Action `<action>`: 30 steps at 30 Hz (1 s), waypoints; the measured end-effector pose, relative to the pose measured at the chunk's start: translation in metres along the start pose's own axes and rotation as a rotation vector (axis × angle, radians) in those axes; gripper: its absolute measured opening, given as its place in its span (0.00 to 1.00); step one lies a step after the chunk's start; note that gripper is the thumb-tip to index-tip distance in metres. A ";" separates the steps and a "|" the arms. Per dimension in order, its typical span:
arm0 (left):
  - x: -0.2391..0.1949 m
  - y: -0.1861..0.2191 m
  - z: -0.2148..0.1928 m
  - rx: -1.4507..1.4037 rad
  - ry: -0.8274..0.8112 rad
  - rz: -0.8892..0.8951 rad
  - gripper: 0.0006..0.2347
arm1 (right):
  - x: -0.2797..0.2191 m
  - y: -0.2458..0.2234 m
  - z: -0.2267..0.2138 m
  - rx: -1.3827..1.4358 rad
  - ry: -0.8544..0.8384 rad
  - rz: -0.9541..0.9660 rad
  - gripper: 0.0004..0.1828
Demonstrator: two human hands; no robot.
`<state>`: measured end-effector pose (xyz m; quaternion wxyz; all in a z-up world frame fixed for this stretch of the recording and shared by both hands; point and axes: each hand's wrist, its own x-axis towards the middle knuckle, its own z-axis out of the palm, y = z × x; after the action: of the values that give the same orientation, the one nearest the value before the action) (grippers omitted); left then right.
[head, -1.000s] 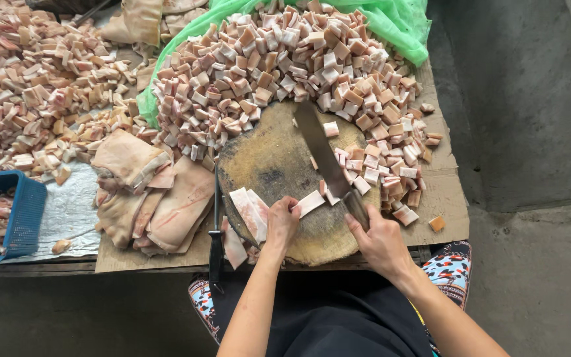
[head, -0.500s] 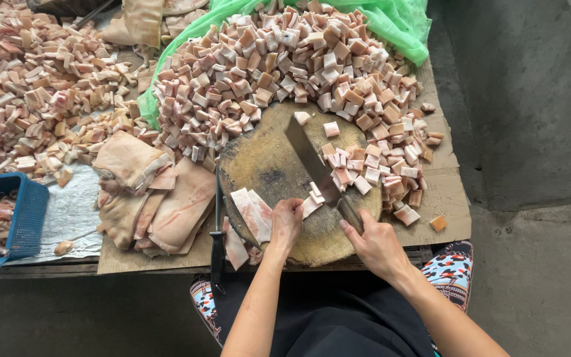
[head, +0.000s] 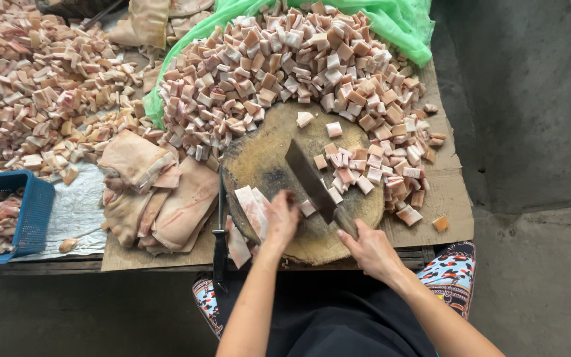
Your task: The person uses a cleaver to cut strips of pork belly into small cubes on a round wooden cutting board. The diced pieces are pushed aside to form a growing pile on the board and surrounding surface.
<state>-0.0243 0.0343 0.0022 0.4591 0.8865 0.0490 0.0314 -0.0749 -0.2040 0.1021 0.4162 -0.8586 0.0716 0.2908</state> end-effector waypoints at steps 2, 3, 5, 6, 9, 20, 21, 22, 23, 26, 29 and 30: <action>0.013 -0.009 -0.035 0.012 0.028 -0.183 0.11 | -0.018 -0.006 -0.010 -0.004 0.116 -0.101 0.22; 0.021 -0.014 -0.054 0.056 0.089 -0.146 0.12 | -0.027 -0.008 -0.016 -0.006 0.173 -0.151 0.22; 0.023 -0.024 -0.088 0.176 0.139 -0.085 0.15 | -0.046 -0.009 -0.023 -0.014 0.192 -0.176 0.22; 0.025 -0.028 -0.101 0.247 0.134 -0.054 0.17 | -0.050 -0.009 -0.025 -0.018 0.206 -0.195 0.22; 0.026 -0.033 -0.115 0.350 0.046 -0.130 0.21 | -0.059 0.001 -0.016 -0.083 0.075 -0.113 0.22; 0.009 -0.016 -0.122 0.260 -0.046 -0.123 0.22 | -0.037 0.043 -0.012 -0.218 0.186 -0.107 0.23; 0.005 -0.004 -0.126 0.210 -0.067 -0.069 0.21 | -0.035 0.041 -0.017 -0.212 0.209 -0.087 0.23; 0.002 0.009 -0.130 0.160 -0.090 -0.018 0.21 | -0.035 0.040 -0.020 -0.165 0.186 -0.013 0.23; 0.002 0.024 -0.133 0.091 -0.184 -0.102 0.19 | -0.034 0.038 -0.022 -0.118 0.162 0.060 0.23; -0.005 0.069 -0.130 -0.116 -0.365 -0.251 0.15 | -0.034 0.037 -0.019 -0.069 0.125 0.133 0.24; 0.004 0.097 -0.109 -0.259 -0.293 -0.225 0.12 | -0.032 0.040 -0.016 -0.062 0.119 0.099 0.24; 0.008 0.100 -0.096 -0.263 -0.248 -0.257 0.11 | -0.032 0.042 -0.015 -0.058 0.115 0.083 0.24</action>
<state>-0.0201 0.0553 0.1395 0.5734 0.8025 0.1002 -0.1306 -0.1095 -0.2461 0.0994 0.3737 -0.8820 0.1225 0.2598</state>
